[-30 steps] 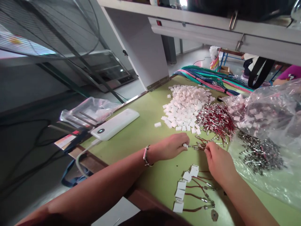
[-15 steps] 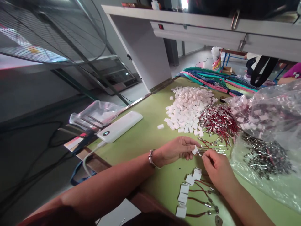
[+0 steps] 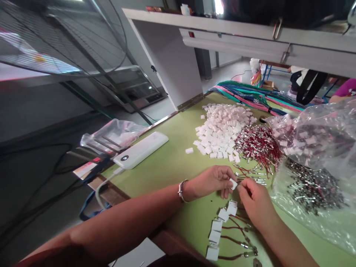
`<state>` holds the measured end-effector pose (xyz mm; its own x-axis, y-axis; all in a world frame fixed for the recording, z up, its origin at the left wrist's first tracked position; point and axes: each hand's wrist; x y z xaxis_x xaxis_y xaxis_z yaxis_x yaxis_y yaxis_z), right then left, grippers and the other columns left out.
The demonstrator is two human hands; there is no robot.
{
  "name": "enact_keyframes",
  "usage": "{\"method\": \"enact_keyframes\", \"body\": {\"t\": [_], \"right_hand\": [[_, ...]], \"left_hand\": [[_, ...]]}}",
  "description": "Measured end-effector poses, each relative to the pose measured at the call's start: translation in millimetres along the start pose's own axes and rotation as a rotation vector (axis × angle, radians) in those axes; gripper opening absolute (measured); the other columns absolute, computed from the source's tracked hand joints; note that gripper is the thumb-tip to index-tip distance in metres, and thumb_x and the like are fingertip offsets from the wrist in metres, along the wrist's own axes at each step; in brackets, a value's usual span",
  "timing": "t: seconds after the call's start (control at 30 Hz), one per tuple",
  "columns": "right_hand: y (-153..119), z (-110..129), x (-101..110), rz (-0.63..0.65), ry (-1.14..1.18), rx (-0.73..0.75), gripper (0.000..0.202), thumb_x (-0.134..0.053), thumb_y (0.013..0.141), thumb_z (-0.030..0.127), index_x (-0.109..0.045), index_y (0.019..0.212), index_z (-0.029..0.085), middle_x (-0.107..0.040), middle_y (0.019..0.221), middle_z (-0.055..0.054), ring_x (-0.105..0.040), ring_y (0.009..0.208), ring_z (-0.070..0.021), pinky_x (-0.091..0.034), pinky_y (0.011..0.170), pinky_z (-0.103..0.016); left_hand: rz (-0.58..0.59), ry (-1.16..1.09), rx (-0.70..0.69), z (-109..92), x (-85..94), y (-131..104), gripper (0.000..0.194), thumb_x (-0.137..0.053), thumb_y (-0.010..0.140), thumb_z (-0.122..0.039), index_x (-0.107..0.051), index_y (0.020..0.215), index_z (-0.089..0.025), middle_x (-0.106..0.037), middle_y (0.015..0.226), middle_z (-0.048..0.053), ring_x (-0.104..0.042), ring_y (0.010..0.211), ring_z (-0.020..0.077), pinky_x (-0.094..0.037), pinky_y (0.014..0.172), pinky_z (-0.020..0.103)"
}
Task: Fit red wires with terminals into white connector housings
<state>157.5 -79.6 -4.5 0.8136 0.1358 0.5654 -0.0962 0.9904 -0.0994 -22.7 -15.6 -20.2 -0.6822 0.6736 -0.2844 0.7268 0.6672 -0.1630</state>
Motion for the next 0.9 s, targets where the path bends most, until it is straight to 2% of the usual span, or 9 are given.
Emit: {"method": "enact_keyframes", "body": {"t": [0.37,0.5,0.57,0.6,0.67,0.7,0.73,0.8,0.9], "right_hand": [[-1.2,-6.8,2.3,0.048,-0.164,0.264,0.034,-0.041,0.094,0.039,-0.051,0.067,0.022,-0.049,0.055,0.004,-0.044,0.050,-0.0121,-0.035,0.049,-0.023],[0.6,-10.1,1.5,0.040,-0.202,0.270,0.034,-0.040,0.094,0.036,-0.050,0.065,0.021,-0.049,0.054,0.003,-0.045,0.051,-0.0122,-0.035,0.049,-0.023],[-0.3,-11.7,1.6,0.048,-0.231,0.280,0.033,-0.041,0.094,0.035,-0.051,0.065,0.021,-0.052,0.056,0.002,-0.047,0.053,-0.0125,-0.036,0.051,-0.023],[-1.5,-11.7,1.4,0.060,-0.253,0.288,0.032,-0.041,0.094,0.033,-0.052,0.066,0.021,-0.054,0.058,0.002,-0.048,0.054,-0.0126,-0.037,0.053,-0.024],[-5.0,-10.0,0.5,0.121,-0.301,0.306,0.031,-0.043,0.093,0.030,-0.054,0.066,0.020,-0.057,0.061,0.000,-0.050,0.058,-0.0130,-0.038,0.057,-0.025],[-6.9,-8.4,0.2,0.169,-0.319,0.314,0.031,-0.043,0.093,0.029,-0.054,0.065,0.020,-0.058,0.062,0.000,-0.051,0.059,-0.0132,-0.038,0.058,-0.026],[-8.4,-6.8,0.5,0.216,-0.329,0.311,0.032,-0.044,0.093,0.029,-0.054,0.064,0.020,-0.058,0.063,0.000,-0.052,0.060,-0.0132,-0.038,0.058,-0.026],[-8.9,-4.9,4.2,0.253,-0.332,0.280,0.034,-0.045,0.094,0.031,-0.056,0.063,0.020,-0.059,0.062,0.000,-0.052,0.059,-0.0133,-0.038,0.058,-0.026],[-2.5,-8.3,17.6,0.116,-0.360,0.219,0.034,-0.044,0.094,0.034,-0.060,0.067,0.021,-0.060,0.062,0.000,-0.054,0.058,-0.0142,-0.039,0.057,-0.027]], "left_hand": [[0.098,-0.040,0.083,-2.6,2.5,-2.3,0.029,-0.074,0.076,-0.036,-0.059,0.087,-0.014,-0.064,0.063,-0.002,-0.057,0.047,0.0071,-0.042,0.047,0.021],[0.124,0.220,0.097,-14.2,0.8,-6.2,0.030,-0.067,0.080,-0.042,-0.060,0.091,-0.015,-0.062,0.064,-0.001,-0.055,0.050,0.0086,-0.043,0.049,0.023],[0.038,0.517,0.013,-30.0,9.7,-14.5,0.034,-0.064,0.082,-0.043,-0.061,0.101,-0.015,-0.067,0.076,0.003,-0.059,0.060,0.0112,-0.046,0.055,0.025],[-0.092,0.695,-0.068,-39.3,18.4,-20.1,0.041,-0.066,0.080,-0.044,-0.059,0.110,-0.016,-0.069,0.088,0.006,-0.061,0.069,0.0134,-0.048,0.063,0.026],[-0.544,1.005,-0.102,-56.5,42.8,-32.1,0.047,-0.058,0.085,-0.047,-0.054,0.120,-0.016,-0.067,0.104,0.010,-0.062,0.081,0.0180,-0.049,0.071,0.030],[-0.696,1.149,-0.041,-62.9,56.7,-37.5,0.045,-0.053,0.088,-0.048,-0.055,0.118,-0.015,-0.065,0.109,0.012,-0.062,0.087,0.0209,-0.049,0.076,0.033],[-0.745,1.280,0.065,-67.3,70.0,-41.8,0.043,-0.051,0.088,-0.047,-0.057,0.113,-0.013,-0.063,0.111,0.014,-0.062,0.091,0.0241,-0.048,0.079,0.035],[-0.665,1.448,0.257,-69.8,90.4,-46.0,0.035,-0.055,0.085,-0.040,-0.061,0.103,-0.010,-0.064,0.104,0.016,-0.062,0.093,0.0289,-0.047,0.080,0.037],[-0.576,1.510,0.338,-64.6,99.2,-42.9,0.020,-0.055,0.084,-0.026,-0.063,0.096,-0.012,-0.065,0.100,0.014,-0.062,0.092,0.0279,-0.045,0.078,0.034]]}}
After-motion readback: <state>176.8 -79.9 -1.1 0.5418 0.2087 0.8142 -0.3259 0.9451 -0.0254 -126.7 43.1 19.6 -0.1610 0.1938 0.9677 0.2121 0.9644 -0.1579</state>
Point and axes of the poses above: each hand's wrist, its own y-axis towards the middle knuckle, its own x-axis out of the back of the hand, z = x × y
